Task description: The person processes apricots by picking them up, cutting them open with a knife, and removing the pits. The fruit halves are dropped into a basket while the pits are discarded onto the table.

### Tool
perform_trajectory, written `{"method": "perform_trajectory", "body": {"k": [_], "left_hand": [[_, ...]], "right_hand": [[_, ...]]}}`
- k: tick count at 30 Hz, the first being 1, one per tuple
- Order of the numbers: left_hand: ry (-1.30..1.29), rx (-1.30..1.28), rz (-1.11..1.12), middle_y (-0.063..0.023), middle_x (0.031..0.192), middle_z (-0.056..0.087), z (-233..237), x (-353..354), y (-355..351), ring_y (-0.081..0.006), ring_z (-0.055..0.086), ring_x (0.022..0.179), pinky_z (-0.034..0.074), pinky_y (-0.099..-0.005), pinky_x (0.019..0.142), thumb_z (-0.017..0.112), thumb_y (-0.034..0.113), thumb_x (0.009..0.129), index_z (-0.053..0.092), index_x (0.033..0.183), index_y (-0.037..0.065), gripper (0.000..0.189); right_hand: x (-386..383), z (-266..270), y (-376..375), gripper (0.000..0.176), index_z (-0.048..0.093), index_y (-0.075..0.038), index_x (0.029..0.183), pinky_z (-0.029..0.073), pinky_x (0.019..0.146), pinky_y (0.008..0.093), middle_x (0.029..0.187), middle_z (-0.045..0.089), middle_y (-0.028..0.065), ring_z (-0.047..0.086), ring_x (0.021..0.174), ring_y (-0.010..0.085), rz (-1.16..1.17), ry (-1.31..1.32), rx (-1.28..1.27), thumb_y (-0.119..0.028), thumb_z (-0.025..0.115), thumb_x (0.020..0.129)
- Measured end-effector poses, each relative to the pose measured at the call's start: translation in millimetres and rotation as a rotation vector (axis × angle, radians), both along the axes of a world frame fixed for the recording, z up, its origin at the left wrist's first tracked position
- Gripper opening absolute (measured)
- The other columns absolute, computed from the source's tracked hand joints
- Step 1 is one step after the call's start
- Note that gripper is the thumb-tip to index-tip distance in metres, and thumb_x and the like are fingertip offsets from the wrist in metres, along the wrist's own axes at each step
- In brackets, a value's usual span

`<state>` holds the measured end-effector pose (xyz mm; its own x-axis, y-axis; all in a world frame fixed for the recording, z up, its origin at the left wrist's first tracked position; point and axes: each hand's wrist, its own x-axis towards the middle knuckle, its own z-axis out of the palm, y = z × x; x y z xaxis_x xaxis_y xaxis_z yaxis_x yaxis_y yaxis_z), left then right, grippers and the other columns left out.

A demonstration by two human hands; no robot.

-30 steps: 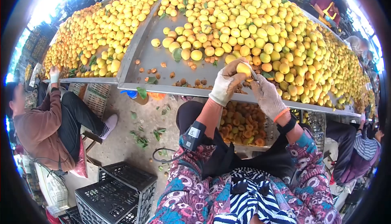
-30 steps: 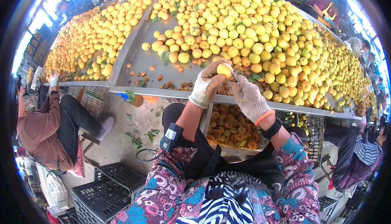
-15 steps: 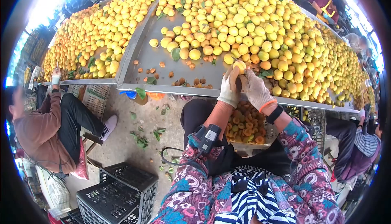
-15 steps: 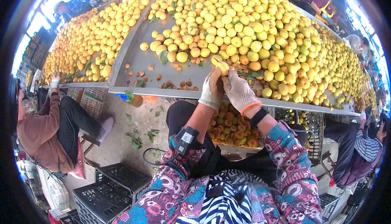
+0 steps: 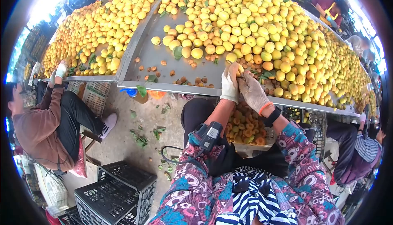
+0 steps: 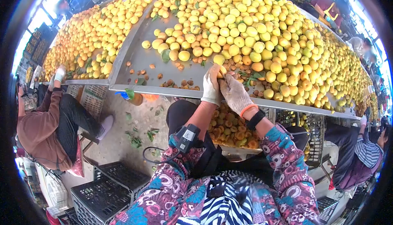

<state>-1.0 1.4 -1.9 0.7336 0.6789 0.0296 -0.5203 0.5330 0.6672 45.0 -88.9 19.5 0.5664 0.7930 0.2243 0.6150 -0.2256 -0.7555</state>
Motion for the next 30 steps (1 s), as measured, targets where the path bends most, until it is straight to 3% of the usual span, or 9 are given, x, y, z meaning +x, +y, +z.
{"method": "perform_trajectory", "body": {"k": [4, 10, 11, 18, 22, 25, 27, 29, 30], "left_hand": [[-0.043, -0.158, -0.012, -0.0119, 0.081, 0.053, 0, 4, -1, -0.0284, 0.065, 0.081, 0.054, -0.0365, 0.070, 0.045, 0.027, 0.095, 0.046, 0.079, 0.001, 0.030], [-0.029, -0.082, 0.042, -0.0124, 0.089, 0.061, -42, 21, 3, -0.0226, 0.063, 0.075, 0.051, -0.0323, 0.069, 0.051, 0.029, 0.093, 0.055, 0.098, -0.001, 0.032], [0.016, -0.049, 0.059, -0.0115, 0.090, 0.061, -66, 33, 7, -0.0208, 0.061, 0.078, 0.050, -0.0312, 0.071, 0.051, 0.029, 0.092, 0.056, 0.097, -0.001, 0.031], [0.092, -0.180, -0.001, -0.0061, 0.088, 0.059, -48, 23, 3, -0.0148, 0.055, 0.078, 0.047, -0.0290, 0.071, 0.049, 0.027, 0.089, 0.058, 0.094, 0.000, 0.030], [0.380, 0.381, 0.120, -0.0121, 0.091, 0.061, -30, 5, 5, -0.0227, 0.062, 0.076, 0.053, -0.0337, 0.069, 0.046, 0.029, 0.090, 0.058, 0.093, -0.004, 0.035], [0.370, 0.492, 0.024, -0.0093, 0.084, 0.058, -14, 2, 4, -0.0193, 0.059, 0.069, 0.050, -0.0307, 0.057, 0.047, 0.029, 0.092, 0.056, 0.093, -0.001, 0.031], [0.197, 0.178, -0.121, -0.0070, 0.071, 0.056, -2, 0, -2, -0.0145, 0.054, 0.052, 0.044, -0.0269, 0.042, 0.045, 0.029, 0.094, 0.052, 0.100, 0.003, 0.028], [0.182, 0.172, -0.102, -0.0072, 0.068, 0.056, -8, 8, -8, -0.0141, 0.052, 0.047, 0.042, -0.0266, 0.038, 0.045, 0.029, 0.095, 0.050, 0.103, 0.004, 0.027], [0.175, 0.170, -0.091, -0.0073, 0.067, 0.055, -5, 8, -9, -0.0140, 0.051, 0.044, 0.041, -0.0264, 0.035, 0.044, 0.029, 0.095, 0.049, 0.105, 0.004, 0.027]], "right_hand": [[2, -11, 2, 0.022, 0.052, 0.002, 0.112, 0.045, 0.080, 0.0290, 0.104, 0.058, 0.0160, 0.057, 0.090, 0.0247, -0.002, 0.240, 0.033, -0.011, 0.052, 0.094], [-5, -26, 6, 0.019, 0.053, -0.003, 0.115, 0.044, 0.079, 0.0202, 0.099, 0.056, -0.0015, 0.052, 0.089, 0.0075, 0.021, 0.837, 0.465, -0.010, 0.050, 0.098], [-7, -21, 5, 0.019, 0.053, -0.003, 0.115, 0.044, 0.077, 0.0202, 0.098, 0.056, -0.0017, 0.051, 0.088, 0.0071, -0.038, 0.868, 0.414, -0.011, 0.050, 0.098], [-4, 4, -1, 0.022, 0.053, -0.006, 0.114, 0.044, 0.066, 0.0203, 0.094, 0.056, -0.0034, 0.050, 0.078, 0.0054, -0.208, 0.943, 0.147, -0.019, 0.054, 0.097], [0, 15, -10, 0.023, 0.054, -0.006, 0.110, 0.044, 0.062, 0.0206, 0.092, 0.056, -0.0023, 0.050, 0.073, 0.0063, -0.164, 1.084, 0.165, -0.023, 0.056, 0.095], [6, 17, -15, 0.026, 0.054, -0.004, 0.105, 0.044, 0.059, 0.0224, 0.084, 0.057, -0.0002, 0.051, 0.068, 0.0078, -0.145, 0.559, 0.194, -0.026, 0.060, 0.093], [14, 27, -17, 0.028, 0.054, -0.003, 0.103, 0.045, 0.057, 0.0234, 0.079, 0.058, 0.0016, 0.053, 0.066, 0.0081, -0.213, 0.329, 0.089, -0.027, 0.062, 0.091], [20, 36, -11, 0.030, 0.053, -0.001, 0.098, 0.045, 0.055, 0.0250, 0.071, 0.059, 0.0047, 0.057, 0.065, 0.0090, -0.269, 0.061, -0.052, -0.027, 0.065, 0.089], [19, 39, -10, 0.029, 0.053, -0.001, 0.098, 0.046, 0.054, 0.0252, 0.071, 0.059, 0.0052, 0.058, 0.064, 0.0096, -0.234, 0.135, -0.050, -0.027, 0.064, 0.089]]}}
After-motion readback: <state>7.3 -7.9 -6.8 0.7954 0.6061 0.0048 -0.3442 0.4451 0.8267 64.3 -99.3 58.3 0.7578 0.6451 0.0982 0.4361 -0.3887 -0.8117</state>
